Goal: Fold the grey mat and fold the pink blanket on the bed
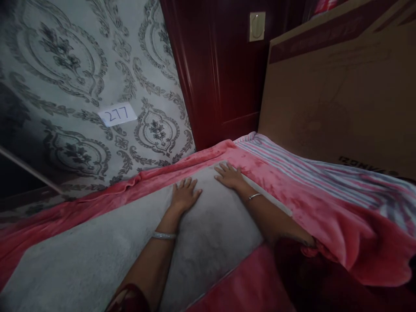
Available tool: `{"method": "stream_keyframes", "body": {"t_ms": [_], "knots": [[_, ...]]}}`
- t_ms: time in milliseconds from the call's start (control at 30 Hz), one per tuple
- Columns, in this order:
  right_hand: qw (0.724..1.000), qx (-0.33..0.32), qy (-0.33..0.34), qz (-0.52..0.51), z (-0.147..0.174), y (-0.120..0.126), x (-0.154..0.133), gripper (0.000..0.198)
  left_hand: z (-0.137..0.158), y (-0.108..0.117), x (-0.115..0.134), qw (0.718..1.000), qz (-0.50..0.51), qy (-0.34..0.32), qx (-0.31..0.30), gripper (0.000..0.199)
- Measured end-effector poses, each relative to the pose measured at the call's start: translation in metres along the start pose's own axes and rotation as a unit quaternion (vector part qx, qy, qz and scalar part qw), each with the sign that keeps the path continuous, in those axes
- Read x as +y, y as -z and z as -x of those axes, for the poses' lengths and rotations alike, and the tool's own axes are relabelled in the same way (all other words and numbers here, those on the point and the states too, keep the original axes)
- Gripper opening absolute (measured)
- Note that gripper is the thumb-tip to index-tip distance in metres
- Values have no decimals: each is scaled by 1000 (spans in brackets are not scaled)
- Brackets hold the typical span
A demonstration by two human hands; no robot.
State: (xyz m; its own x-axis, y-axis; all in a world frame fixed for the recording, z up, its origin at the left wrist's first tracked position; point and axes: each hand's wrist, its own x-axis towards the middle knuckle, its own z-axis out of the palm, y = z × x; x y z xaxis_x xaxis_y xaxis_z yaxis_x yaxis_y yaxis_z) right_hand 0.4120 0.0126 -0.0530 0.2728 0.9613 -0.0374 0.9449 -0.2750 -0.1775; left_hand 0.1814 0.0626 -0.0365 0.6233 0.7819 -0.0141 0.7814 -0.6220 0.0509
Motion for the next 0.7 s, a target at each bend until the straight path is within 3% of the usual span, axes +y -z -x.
{"method": "stream_keyframes", "body": {"t_ms": [200,333,467,567,633,700], "knots": [[999,40,-32,-5,-21,-15,5,63,1,1,-15,999,1,35,-20,69],[998,57,-24,0,-23,-24,12,65,6,0,-13,999,-6,34,15,67],[998,51,-21,-1,-21,-24,14,67,26,0,-24,999,-8,-34,7,69],[999,39,-21,-8,-19,-22,14,68,49,0,-55,993,-8,-116,-3,70],[999,34,-16,-12,-16,-20,13,68,63,-1,-88,995,-8,-100,-8,69],[999,36,-12,-19,-14,-17,11,67,75,-1,-125,999,-12,-43,-14,66]]}}
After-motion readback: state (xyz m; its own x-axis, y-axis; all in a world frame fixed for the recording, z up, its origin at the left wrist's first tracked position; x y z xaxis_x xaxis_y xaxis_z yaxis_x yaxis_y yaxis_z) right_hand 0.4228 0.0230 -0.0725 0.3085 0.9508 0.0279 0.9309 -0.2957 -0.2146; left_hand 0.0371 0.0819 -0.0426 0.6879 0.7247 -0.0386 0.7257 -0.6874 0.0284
